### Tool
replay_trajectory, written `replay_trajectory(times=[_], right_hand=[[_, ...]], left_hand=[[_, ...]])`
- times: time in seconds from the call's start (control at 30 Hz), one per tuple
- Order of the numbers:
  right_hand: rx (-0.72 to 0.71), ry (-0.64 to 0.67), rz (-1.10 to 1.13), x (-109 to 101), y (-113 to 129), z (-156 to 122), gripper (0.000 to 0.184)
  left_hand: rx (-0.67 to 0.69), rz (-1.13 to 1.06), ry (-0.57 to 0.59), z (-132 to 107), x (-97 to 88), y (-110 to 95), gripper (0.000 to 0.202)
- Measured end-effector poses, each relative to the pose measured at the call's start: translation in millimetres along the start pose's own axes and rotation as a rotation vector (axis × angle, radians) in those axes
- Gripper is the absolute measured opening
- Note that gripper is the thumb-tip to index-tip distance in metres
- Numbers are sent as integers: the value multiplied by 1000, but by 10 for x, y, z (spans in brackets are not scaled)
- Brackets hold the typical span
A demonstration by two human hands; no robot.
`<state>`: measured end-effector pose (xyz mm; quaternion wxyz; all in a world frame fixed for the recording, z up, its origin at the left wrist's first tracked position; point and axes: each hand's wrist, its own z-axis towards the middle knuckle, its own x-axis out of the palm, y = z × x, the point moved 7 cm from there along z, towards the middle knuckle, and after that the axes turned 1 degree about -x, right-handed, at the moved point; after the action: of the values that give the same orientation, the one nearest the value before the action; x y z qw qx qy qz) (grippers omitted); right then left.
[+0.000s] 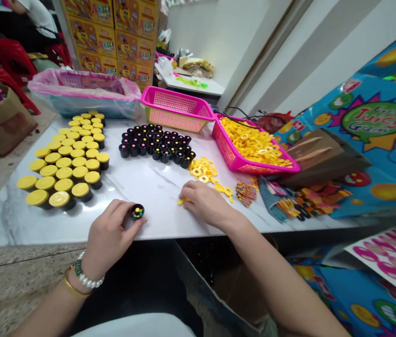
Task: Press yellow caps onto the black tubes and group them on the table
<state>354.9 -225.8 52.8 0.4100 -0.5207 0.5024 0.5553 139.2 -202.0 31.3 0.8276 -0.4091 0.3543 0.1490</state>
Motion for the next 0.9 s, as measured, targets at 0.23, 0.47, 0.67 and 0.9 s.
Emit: replay_trajectory(times=[0.23, 0.47, 0.67, 0.9], right_hand=[[295, 108, 84, 99, -144, -1, 9], [378, 41, 192, 112, -169, -151, 26], [342, 71, 145, 131, -74, -128, 9], [352, 201, 199, 200, -97, -84, 18]], left_hand=[[-23, -14, 16, -10, 21, 22, 24], [-25, -5, 17, -27, 20, 27, 23], [-35, -26, 34, -24, 33, 48, 24], [-66, -49, 88, 4, 28, 65, 26]])
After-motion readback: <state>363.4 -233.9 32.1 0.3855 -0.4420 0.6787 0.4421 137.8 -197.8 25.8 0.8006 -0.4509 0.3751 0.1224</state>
